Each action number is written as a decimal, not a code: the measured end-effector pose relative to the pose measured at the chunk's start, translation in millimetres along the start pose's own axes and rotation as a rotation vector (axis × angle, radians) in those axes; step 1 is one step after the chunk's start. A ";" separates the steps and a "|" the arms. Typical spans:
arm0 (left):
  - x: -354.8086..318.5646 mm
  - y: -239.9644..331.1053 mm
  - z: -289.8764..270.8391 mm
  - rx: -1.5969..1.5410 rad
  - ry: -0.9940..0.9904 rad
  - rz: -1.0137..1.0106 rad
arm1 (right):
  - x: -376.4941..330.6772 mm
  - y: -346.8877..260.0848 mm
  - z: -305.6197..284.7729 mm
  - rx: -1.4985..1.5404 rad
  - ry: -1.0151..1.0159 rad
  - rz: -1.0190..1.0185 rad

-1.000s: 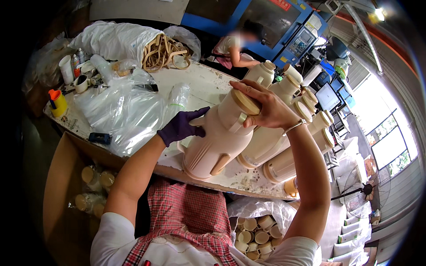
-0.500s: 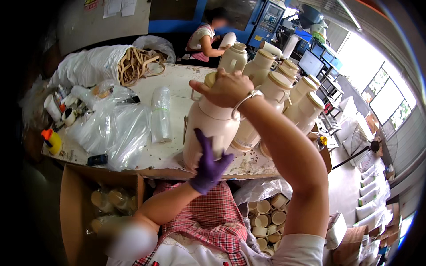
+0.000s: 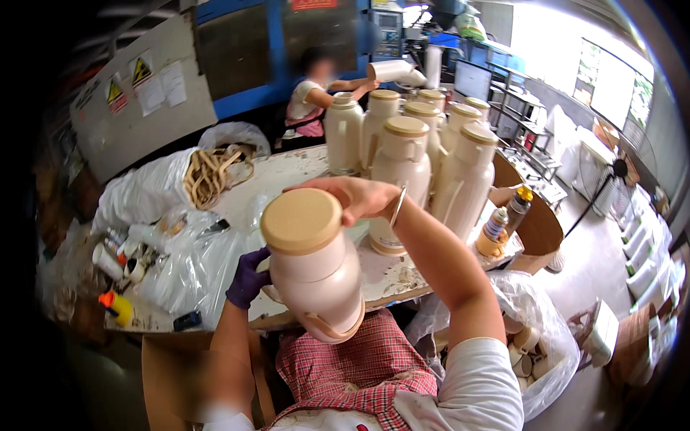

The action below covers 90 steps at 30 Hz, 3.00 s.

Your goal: The person assembles beige plastic pitchers by picking up bodies and lids from a table and a nearby bag. They repeatedly screw the lids onto the pitcher bodies and place the finished units on the table. A coworker is visible in the background performing similar assembly tasks.

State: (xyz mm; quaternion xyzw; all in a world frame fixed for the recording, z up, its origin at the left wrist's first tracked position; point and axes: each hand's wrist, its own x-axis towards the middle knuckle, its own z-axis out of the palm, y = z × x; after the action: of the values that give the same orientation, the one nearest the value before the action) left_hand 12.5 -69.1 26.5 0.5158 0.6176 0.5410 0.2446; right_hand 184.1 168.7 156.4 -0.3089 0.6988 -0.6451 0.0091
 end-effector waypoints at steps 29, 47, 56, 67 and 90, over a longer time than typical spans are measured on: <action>19.8 68.3 286.8 -0.165 -0.006 0.099 | -274.8 27.7 80.4 -1.256 1.730 0.206; 147.0 53.0 353.2 -0.520 0.241 0.086 | -413.1 186.0 12.5 -0.242 2.047 0.150; 123.7 -0.8 298.0 0.119 -0.052 0.623 | -640.2 379.0 313.1 -0.881 2.144 2.054; 294.4 -148.5 78.7 0.445 0.375 0.092 | -543.7 347.2 235.7 -0.380 1.394 1.910; 170.9 -85.7 5.9 -0.030 0.851 0.130 | -414.5 109.2 137.8 -0.085 1.002 1.262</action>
State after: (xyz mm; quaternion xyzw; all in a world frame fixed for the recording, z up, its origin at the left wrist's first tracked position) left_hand -73.9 97.5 -10.4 0.2809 0.6218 0.7287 -0.0589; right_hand 530.2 226.6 -125.7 0.4700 0.6864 -0.5531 0.0454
